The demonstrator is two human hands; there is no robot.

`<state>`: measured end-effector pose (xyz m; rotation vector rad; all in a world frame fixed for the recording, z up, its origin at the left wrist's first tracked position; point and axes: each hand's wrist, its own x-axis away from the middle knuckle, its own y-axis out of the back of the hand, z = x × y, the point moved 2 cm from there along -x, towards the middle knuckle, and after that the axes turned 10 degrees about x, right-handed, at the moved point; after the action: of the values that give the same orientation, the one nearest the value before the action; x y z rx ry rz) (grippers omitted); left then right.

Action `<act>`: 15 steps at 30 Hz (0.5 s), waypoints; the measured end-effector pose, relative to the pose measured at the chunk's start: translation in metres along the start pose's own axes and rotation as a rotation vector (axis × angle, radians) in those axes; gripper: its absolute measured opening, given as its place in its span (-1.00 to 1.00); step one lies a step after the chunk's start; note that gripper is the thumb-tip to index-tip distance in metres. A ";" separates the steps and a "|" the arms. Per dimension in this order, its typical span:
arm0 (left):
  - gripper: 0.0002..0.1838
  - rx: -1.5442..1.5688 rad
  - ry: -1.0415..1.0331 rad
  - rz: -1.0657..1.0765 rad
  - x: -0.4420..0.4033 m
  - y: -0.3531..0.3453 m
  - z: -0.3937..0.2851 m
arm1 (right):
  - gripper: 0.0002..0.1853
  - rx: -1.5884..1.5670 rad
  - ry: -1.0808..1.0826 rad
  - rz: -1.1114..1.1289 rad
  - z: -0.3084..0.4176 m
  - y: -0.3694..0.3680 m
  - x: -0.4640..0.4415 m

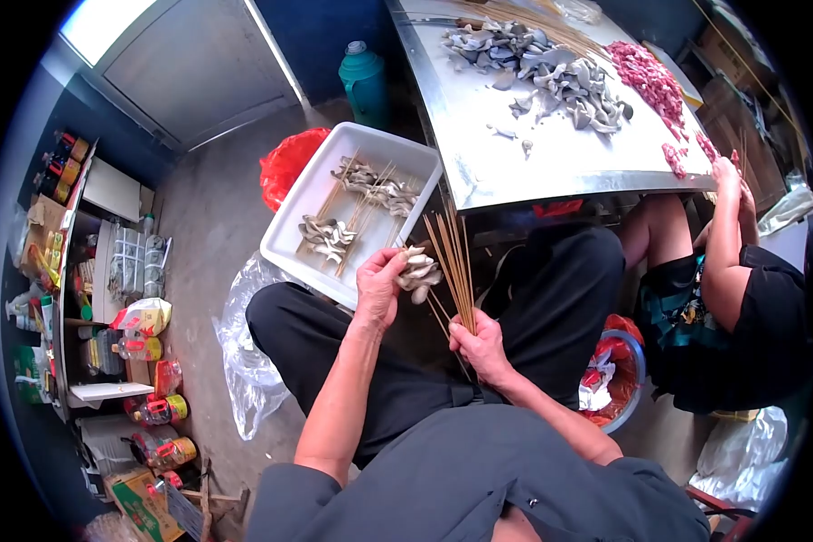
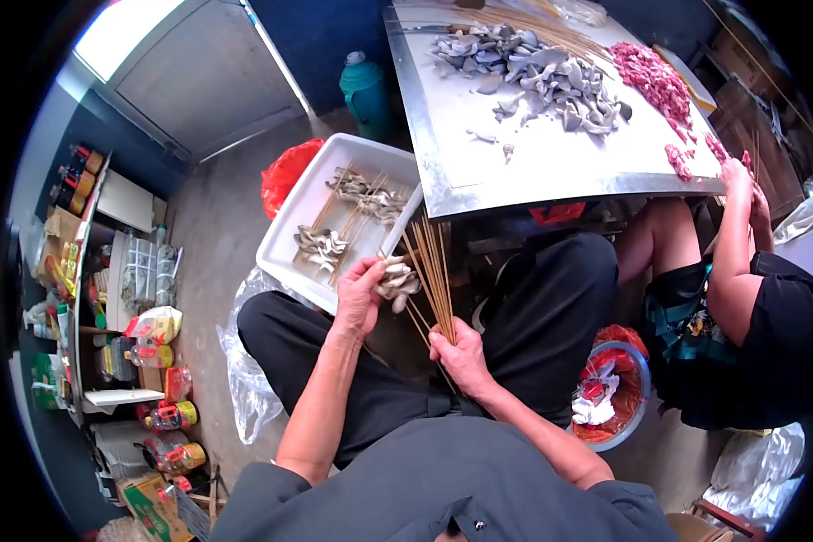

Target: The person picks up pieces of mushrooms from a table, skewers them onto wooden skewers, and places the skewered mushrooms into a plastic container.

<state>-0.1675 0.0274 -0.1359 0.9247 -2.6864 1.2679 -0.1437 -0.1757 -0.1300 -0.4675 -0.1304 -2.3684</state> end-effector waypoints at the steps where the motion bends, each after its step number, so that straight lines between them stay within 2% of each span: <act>1: -0.83 0.013 0.003 -0.012 0.000 -0.002 -0.001 | -0.91 0.004 -0.007 -0.007 -0.002 -0.001 -0.002; 6: -0.78 0.079 0.008 -0.014 -0.001 -0.003 -0.002 | -0.89 0.112 0.052 -0.075 -0.012 0.001 -0.009; 8: -0.76 -0.012 0.069 -0.014 -0.002 0.001 0.000 | -0.88 0.164 0.079 -0.095 -0.011 0.000 -0.011; 15: -0.78 -0.126 0.122 -0.061 0.013 -0.001 0.020 | -0.89 -0.020 0.107 0.009 0.007 -0.016 -0.028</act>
<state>-0.1737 0.0065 -0.1451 0.8768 -2.5896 1.0912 -0.1333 -0.1446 -0.1335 -0.3498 -0.0551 -2.3817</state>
